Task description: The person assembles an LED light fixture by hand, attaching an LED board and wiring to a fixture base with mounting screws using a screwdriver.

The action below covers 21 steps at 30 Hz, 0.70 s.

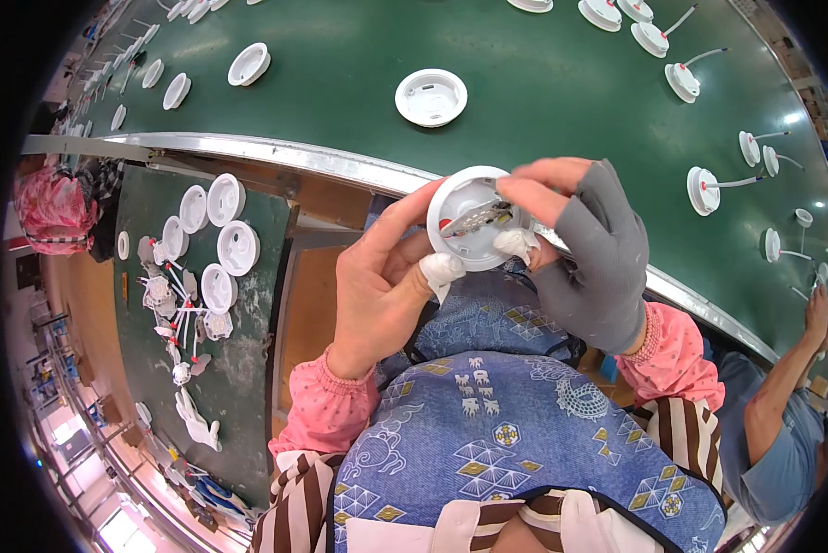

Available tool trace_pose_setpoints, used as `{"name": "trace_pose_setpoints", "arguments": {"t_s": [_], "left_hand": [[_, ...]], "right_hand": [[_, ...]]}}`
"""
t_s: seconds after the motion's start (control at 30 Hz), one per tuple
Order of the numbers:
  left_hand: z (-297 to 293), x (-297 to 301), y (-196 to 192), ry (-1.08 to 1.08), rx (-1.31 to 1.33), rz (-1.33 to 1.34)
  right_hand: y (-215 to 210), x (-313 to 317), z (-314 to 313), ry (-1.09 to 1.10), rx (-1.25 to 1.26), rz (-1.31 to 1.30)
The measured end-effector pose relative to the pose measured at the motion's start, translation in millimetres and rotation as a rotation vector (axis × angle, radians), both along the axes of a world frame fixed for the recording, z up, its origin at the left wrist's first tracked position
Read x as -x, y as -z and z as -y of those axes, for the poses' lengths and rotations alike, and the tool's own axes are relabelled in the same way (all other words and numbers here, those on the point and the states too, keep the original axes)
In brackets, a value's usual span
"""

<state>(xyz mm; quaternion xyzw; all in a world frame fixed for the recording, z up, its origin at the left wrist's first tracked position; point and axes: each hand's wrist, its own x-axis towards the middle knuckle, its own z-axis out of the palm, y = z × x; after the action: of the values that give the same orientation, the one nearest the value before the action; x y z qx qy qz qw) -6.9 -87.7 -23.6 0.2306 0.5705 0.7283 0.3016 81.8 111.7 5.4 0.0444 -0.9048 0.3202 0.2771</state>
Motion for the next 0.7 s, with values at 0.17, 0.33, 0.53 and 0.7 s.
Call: {"name": "trace_pose_setpoints", "arguments": {"t_s": [0.17, 0.33, 0.53, 0.7], "left_hand": [[-7, -5, 6, -0.043, -0.014, -0.159], [-16, -13, 11, -0.147, -0.034, -0.280], [-30, -24, 9, -0.283, -0.047, -0.234], [-38, -22, 6, -0.403, 0.132, -0.134]], "right_hand": [[7, 1, 4, 0.039, -0.011, -0.036], [3, 6, 13, 0.131, 0.475, 0.169], [17, 16, 14, 0.193, 0.329, 0.048], [29, 21, 14, 0.212, 0.317, 0.103]]}}
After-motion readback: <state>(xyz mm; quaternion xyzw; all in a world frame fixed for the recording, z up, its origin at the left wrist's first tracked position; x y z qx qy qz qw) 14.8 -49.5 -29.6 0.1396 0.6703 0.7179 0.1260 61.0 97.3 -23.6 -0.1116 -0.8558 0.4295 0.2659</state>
